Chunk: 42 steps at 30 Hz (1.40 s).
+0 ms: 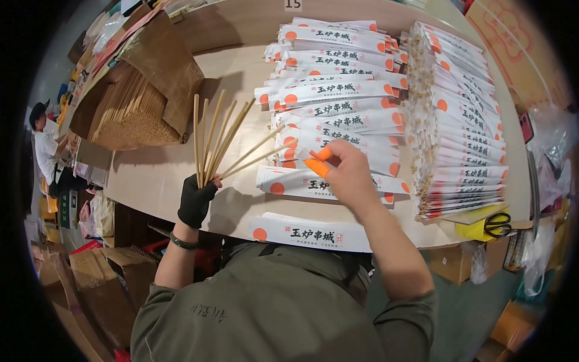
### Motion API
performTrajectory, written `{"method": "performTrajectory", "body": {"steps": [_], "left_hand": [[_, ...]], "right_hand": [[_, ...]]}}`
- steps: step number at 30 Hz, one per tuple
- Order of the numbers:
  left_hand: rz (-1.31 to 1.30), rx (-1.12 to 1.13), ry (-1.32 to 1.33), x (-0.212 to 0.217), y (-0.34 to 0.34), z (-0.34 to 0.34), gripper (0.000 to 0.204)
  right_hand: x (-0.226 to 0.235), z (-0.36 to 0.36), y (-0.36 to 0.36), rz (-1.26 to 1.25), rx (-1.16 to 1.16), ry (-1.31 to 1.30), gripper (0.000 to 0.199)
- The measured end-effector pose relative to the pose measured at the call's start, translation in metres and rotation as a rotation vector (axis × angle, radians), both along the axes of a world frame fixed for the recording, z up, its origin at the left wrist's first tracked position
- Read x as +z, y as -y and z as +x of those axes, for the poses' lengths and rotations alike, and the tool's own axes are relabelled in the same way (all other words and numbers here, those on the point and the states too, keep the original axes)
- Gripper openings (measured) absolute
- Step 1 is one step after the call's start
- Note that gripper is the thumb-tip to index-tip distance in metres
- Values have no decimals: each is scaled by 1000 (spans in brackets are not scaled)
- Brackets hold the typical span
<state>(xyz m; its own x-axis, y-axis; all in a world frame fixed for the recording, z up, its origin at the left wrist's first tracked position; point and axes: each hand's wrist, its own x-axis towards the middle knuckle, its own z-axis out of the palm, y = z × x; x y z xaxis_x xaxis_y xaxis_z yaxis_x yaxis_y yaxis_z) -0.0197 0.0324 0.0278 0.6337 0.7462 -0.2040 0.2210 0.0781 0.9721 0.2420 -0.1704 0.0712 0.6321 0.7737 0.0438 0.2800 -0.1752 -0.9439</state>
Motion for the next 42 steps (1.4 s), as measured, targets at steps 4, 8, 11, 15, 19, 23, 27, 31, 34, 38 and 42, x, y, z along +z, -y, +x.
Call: {"method": "performTrajectory", "body": {"steps": [4,8,11,15,19,23,27,31,34,38,42], "left_hand": [[58,-87,-96,5,-5,-5,20],[184,-260,-194,16,-19,-12,17],[164,-340,-249,26,-28,-13,16],[-68,-233,196,17,10,30,22],[-315,-205,558,0,30,79,17],[90,133,38,-4,-3,60,17],[74,161,113,-8,3,52,26],[-103,202,186,-9,14,49,32],[-191,228,204,-11,18,42,33],[-148,136,112,-15,13,23,24],[-2,-17,-26,0,7,7,19]], "right_hand": [[5,5,2,29,34,-77,17],[3,3,6,8,96,26,14],[3,-1,9,28,221,357,11],[-10,-32,-21,174,285,738,13],[-6,-43,-53,200,405,978,18],[-3,-24,-22,107,240,1017,23],[-42,-35,6,-157,541,1138,25],[-53,-33,12,-44,483,1056,23],[-56,-33,13,31,395,967,20],[-47,-28,11,35,245,773,19],[2,-14,1,-62,0,-39,19]]}}
